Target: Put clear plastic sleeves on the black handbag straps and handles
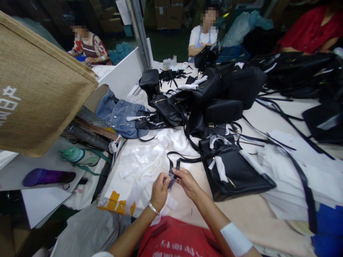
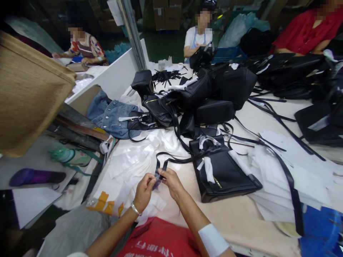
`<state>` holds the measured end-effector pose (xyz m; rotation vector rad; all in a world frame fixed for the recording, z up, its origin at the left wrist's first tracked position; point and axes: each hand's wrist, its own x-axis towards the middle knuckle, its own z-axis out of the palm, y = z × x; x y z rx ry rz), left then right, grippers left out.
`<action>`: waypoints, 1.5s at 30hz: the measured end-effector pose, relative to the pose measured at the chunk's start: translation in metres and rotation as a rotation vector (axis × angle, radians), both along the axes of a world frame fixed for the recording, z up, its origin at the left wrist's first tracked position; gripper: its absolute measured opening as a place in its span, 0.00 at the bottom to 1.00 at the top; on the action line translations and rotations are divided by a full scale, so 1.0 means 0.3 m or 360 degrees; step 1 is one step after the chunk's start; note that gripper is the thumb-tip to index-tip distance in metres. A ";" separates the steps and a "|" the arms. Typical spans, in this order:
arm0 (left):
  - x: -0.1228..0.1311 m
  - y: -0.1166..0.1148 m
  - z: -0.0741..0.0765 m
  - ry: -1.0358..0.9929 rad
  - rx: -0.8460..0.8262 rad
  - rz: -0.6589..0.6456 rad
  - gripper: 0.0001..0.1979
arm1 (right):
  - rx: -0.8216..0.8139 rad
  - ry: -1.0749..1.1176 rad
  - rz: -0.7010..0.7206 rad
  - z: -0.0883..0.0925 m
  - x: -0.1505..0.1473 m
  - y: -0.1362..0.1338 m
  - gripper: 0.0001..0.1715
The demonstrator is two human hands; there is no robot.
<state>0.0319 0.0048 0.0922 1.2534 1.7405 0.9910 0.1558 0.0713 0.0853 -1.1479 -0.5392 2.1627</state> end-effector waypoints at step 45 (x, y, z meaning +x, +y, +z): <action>-0.111 0.114 -0.051 0.0846 0.0247 -0.0238 0.20 | 0.0416 -0.0248 -0.0310 0.070 0.096 -0.146 0.19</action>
